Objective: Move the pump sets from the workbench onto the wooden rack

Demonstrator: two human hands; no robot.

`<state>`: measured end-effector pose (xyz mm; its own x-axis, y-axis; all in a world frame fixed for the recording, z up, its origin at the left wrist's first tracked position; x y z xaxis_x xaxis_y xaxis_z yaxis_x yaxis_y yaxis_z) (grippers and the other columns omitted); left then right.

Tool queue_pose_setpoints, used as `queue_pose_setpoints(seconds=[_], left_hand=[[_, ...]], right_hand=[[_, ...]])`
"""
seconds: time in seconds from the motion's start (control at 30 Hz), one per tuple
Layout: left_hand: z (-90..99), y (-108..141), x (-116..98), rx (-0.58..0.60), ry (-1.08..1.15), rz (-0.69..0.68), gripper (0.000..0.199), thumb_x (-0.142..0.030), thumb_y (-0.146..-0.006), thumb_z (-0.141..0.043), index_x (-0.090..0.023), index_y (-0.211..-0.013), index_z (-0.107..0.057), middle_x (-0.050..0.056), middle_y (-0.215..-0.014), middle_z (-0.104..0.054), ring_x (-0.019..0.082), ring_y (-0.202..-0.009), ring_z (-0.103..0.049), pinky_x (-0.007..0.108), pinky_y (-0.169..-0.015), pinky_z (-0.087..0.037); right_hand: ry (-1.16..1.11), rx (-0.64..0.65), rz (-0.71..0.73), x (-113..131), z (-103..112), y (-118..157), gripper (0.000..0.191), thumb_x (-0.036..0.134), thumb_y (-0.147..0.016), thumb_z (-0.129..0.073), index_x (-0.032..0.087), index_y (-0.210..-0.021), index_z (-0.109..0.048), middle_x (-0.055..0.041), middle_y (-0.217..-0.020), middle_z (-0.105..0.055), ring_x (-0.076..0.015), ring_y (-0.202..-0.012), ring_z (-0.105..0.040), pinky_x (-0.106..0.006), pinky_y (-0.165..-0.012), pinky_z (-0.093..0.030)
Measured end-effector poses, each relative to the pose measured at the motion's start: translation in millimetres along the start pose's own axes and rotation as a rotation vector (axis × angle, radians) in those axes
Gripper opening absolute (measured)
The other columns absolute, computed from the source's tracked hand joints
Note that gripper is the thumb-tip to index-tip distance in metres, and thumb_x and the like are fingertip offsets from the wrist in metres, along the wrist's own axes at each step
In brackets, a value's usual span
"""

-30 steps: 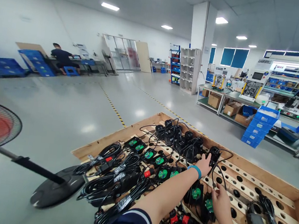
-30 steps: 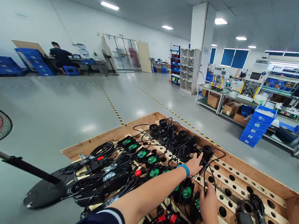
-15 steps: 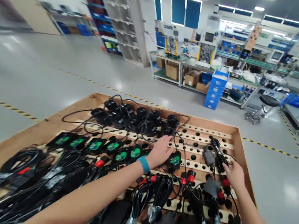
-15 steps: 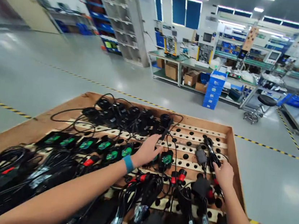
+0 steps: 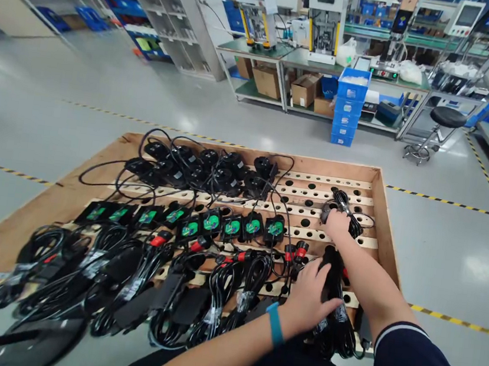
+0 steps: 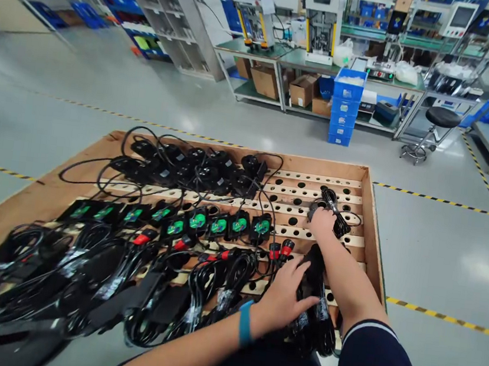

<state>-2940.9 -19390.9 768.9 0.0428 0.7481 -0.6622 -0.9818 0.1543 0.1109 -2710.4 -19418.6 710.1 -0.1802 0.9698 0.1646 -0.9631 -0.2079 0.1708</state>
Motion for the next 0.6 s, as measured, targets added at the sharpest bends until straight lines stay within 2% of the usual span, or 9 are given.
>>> queue_pose_setpoints(seconds=[0.03, 0.1, 0.17, 0.23, 0.33, 0.4, 0.5, 0.6], left_hand=[[-3.9, -16, -3, -0.001, -0.054, 0.026, 0.088, -0.06, -0.079, -0.072, -0.016, -0.149, -0.041, 0.022, -0.158, -0.034, 0.039, -0.146, -0.031, 0.056, -0.121, -0.029], [-13.6, -46, -3, 0.037, -0.154, 0.112, 0.098, -0.063, -0.072, -0.076, -0.014, -0.148, -0.039, 0.025, -0.153, -0.037, 0.043, -0.138, -0.04, 0.056, -0.114, -0.037], [-22.9, -67, 2, 0.107, -0.228, 0.196, 0.092, -0.056, -0.072, -0.077, -0.012, -0.145, -0.041, 0.025, -0.139, -0.05, 0.041, -0.126, -0.051, 0.053, -0.105, -0.044], [-25.5, -78, 4, 0.143, -0.262, 0.225, 0.077, -0.046, -0.078, -0.073, -0.011, -0.14, -0.046, 0.023, -0.126, -0.059, 0.039, -0.119, -0.054, 0.05, -0.1, -0.047], [-13.3, -80, 1, 0.107, -0.237, 0.184, 0.046, -0.025, -0.083, -0.062, -0.01, -0.126, -0.056, 0.021, -0.117, -0.065, 0.036, -0.115, -0.058, 0.047, -0.098, -0.049], [-0.1, -75, -3, 0.079, -0.15, 0.138, 0.033, -0.013, -0.082, -0.055, -0.012, -0.114, -0.061, 0.018, -0.112, -0.069, 0.031, -0.108, -0.063, 0.042, -0.097, -0.051], [22.5, -65, -6, 0.036, 0.089, 0.079, 0.029, -0.008, -0.08, -0.051, -0.016, -0.103, -0.066, 0.011, -0.109, -0.073, 0.024, -0.102, -0.066, 0.033, -0.095, -0.051], [33.5, -54, 7, 0.02, 0.462, 0.18, 0.029, -0.009, -0.077, -0.051, -0.017, -0.098, -0.067, 0.005, -0.092, -0.073, 0.019, -0.084, -0.066, 0.03, -0.08, -0.055]], right_hand=[[-0.006, 0.003, -0.006, -3, 3, -1, 0.058, 0.037, -0.076, -0.078, 0.005, -0.119, -0.058, -0.0217, -0.11, -0.065, -0.0367, -0.113, -0.056, -0.046, -0.094, -0.046], [-0.05, -0.026, -0.018, -15, 15, 2, 0.055, 0.045, -0.079, -0.072, 0.008, -0.118, -0.06, -0.0201, -0.108, -0.066, -0.0352, -0.11, -0.059, -0.044, -0.09, -0.048], [-0.178, -0.089, -0.014, -32, 34, 9, 0.055, 0.051, -0.08, -0.069, 0.012, -0.12, -0.062, -0.0173, -0.109, -0.067, -0.0328, -0.108, -0.061, -0.041, -0.09, -0.049], [-0.393, -0.139, -0.008, -54, 51, 18, 0.06, 0.051, -0.076, -0.074, 0.015, -0.124, -0.062, -0.0134, -0.111, -0.069, -0.0296, -0.103, -0.063, -0.039, -0.091, -0.049], [-0.695, -0.165, -0.01, -86, 64, 31, 0.07, 0.051, -0.07, -0.079, 0.015, -0.128, -0.062, -0.0119, -0.114, -0.07, -0.0269, -0.1, -0.065, -0.039, -0.092, -0.05], [-0.868, -0.139, -0.001, -95, 66, 38, 0.07, 0.051, -0.069, -0.079, 0.014, -0.126, -0.064, -0.0122, -0.109, -0.071, -0.0255, -0.094, -0.066, -0.038, -0.087, -0.052], [-1.05, -0.036, -0.006, -90, 60, 43, 0.065, 0.051, -0.071, -0.077, 0.011, -0.12, -0.066, -0.0116, -0.1, -0.072, -0.0227, -0.084, -0.067, -0.033, -0.077, -0.054], [-1.011, 0.05, -0.018, -79, 52, 42, 0.055, 0.055, -0.081, -0.068, 0.009, -0.112, -0.069, -0.01, -0.093, -0.072, -0.0195, -0.078, -0.065, -0.028, -0.07, -0.052]])
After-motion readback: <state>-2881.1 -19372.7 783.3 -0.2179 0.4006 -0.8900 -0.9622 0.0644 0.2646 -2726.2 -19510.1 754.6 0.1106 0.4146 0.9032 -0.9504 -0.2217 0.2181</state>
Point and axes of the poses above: each hand's wrist, its own y-axis away from the middle knuckle, its own z-axis out of the back of the hand, x = y × z, the point moved 10 cm from there along -y, towards the middle knuckle
